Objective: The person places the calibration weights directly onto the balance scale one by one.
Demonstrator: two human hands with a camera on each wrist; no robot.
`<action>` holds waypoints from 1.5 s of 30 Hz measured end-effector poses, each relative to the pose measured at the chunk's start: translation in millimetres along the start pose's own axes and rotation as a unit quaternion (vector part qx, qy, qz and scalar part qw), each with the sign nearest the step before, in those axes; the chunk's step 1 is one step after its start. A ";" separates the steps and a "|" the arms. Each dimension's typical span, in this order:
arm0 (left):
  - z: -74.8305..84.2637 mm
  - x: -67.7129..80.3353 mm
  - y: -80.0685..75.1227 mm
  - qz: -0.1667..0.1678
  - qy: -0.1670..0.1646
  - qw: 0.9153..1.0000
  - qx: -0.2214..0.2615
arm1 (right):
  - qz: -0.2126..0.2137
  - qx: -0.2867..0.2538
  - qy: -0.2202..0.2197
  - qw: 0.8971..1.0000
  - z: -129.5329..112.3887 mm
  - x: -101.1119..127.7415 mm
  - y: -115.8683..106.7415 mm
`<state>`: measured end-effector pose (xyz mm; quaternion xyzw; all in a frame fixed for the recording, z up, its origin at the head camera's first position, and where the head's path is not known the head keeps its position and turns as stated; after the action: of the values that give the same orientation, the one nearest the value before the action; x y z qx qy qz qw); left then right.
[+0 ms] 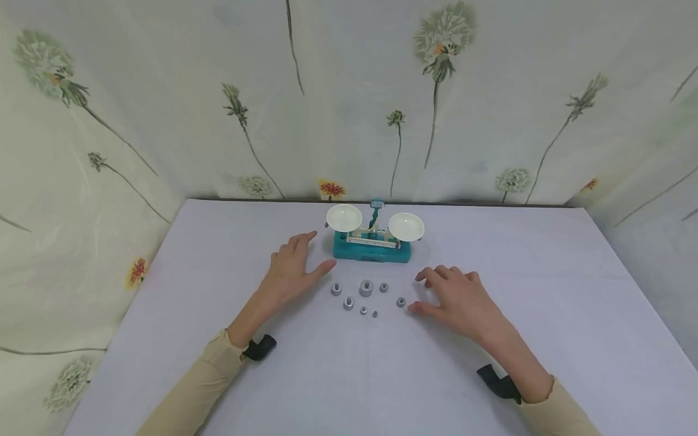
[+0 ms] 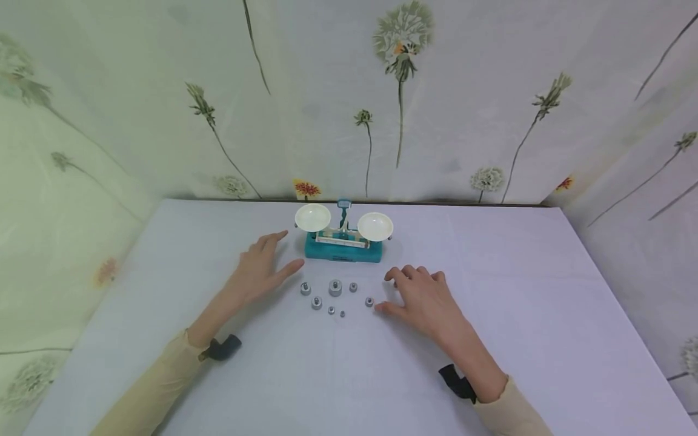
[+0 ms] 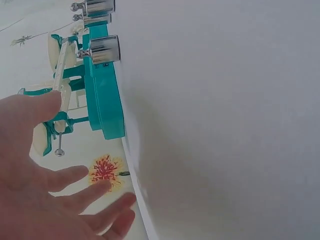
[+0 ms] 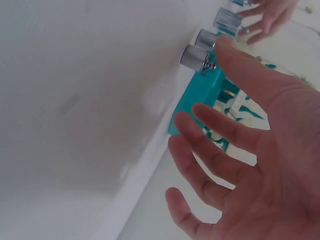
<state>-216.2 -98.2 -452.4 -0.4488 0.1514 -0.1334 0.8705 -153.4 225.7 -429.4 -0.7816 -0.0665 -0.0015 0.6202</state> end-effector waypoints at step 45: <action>0.7 -35.1 13.0 0.020 0.004 0.977 0.211 | -0.016 0.000 -0.055 0.998 -6.6 1.5 6.5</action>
<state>-246.9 -77.4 -457.7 -0.2512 0.1319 -0.1462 0.9477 -150.7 218.0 -434.1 -0.7794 -0.1133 0.0319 0.6153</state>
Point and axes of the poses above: each hand's wrist, its own x-axis away from the middle knuckle, its own y-axis out of the palm, z = x × y, the point moved 3 cm from there along -x, towards the middle knuckle, and after that the axes turned 11 degrees about y, right-handed, at the moved point
